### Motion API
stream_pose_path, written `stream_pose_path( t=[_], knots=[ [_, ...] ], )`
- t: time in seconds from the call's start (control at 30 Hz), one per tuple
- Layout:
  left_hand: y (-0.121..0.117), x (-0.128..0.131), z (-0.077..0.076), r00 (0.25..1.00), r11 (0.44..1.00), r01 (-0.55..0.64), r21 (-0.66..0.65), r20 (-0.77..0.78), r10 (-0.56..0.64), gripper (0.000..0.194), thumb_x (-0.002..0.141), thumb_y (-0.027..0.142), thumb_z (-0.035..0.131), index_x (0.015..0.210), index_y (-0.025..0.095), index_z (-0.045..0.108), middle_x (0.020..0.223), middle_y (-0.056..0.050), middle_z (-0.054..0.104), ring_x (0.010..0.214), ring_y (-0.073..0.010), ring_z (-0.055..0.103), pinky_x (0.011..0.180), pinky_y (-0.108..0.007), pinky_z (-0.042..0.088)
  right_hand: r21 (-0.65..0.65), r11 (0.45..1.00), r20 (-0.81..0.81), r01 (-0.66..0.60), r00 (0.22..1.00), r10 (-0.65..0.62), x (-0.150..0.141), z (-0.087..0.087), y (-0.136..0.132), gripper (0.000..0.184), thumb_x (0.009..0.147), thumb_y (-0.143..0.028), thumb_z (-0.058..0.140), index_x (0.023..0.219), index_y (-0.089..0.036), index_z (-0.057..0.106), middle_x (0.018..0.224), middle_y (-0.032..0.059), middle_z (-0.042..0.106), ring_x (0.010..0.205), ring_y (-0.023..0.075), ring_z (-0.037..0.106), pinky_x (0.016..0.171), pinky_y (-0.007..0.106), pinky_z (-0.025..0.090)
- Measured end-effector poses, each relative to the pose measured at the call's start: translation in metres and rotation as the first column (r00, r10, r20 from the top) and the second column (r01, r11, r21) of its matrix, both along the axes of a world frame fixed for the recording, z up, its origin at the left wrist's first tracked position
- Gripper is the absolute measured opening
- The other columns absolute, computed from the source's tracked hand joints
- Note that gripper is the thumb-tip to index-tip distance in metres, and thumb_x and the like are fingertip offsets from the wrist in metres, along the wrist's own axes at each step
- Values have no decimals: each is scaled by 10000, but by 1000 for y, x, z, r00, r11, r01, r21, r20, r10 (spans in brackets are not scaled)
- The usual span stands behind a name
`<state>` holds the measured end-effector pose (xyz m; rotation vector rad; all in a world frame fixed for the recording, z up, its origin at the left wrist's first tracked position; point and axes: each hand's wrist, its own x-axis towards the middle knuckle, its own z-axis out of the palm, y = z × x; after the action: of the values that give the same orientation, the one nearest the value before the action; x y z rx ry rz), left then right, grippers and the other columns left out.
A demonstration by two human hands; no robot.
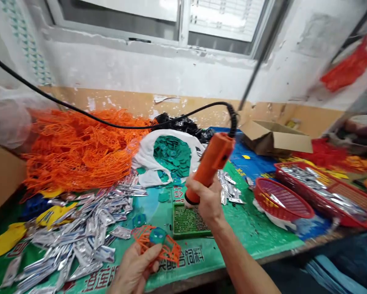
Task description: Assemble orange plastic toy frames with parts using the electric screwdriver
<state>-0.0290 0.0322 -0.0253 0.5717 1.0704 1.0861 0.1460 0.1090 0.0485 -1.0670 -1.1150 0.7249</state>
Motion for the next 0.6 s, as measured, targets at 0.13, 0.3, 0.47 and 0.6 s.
stream_pose_path(
  t=[0.13, 0.3, 0.47, 0.6],
  knots=[
    [11, -20, -3, 983, 996, 83, -36, -162, -88, 418, 486, 415, 906, 749, 173, 690, 571, 26, 595, 492, -108, 483, 426, -191, 308, -59, 998, 234, 32, 972, -17, 26, -6, 14, 384, 883, -469, 524, 1184, -233, 558, 904, 11, 682, 625, 134, 623, 572, 283, 532],
    [20, -43, -1, 956, 994, 99, -47, -271, -108, 400, 459, 402, 907, 642, 185, 625, 504, 65, 545, 441, -99, 444, 448, -207, 339, -199, 957, 637, 213, 770, -39, 93, -40, 11, 229, 925, -299, 537, 1068, -148, 633, 1080, 112, 677, 1059, 233, 621, 945, 435, 490],
    [20, -45, 9, 945, 990, 142, -13, -297, -139, 403, 535, 405, 865, 795, 193, 642, 688, 29, 659, 675, -178, 591, 661, -263, 454, -310, 876, 886, 369, 446, 126, 137, -77, 6, 257, 926, -323, 589, 1122, -160, 620, 1175, 80, 631, 1051, 212, 621, 913, 444, 517],
    [16, -38, 6, 945, 985, 169, 39, -292, -151, 346, 608, 405, 822, 799, 204, 615, 632, 71, 574, 589, -126, 495, 584, -225, 382, -321, 823, 944, 468, 232, 236, 138, -94, 12, 305, 921, -328, 596, 1168, -148, 601, 1197, 96, 619, 1048, 219, 624, 893, 433, 530]
  ],
)
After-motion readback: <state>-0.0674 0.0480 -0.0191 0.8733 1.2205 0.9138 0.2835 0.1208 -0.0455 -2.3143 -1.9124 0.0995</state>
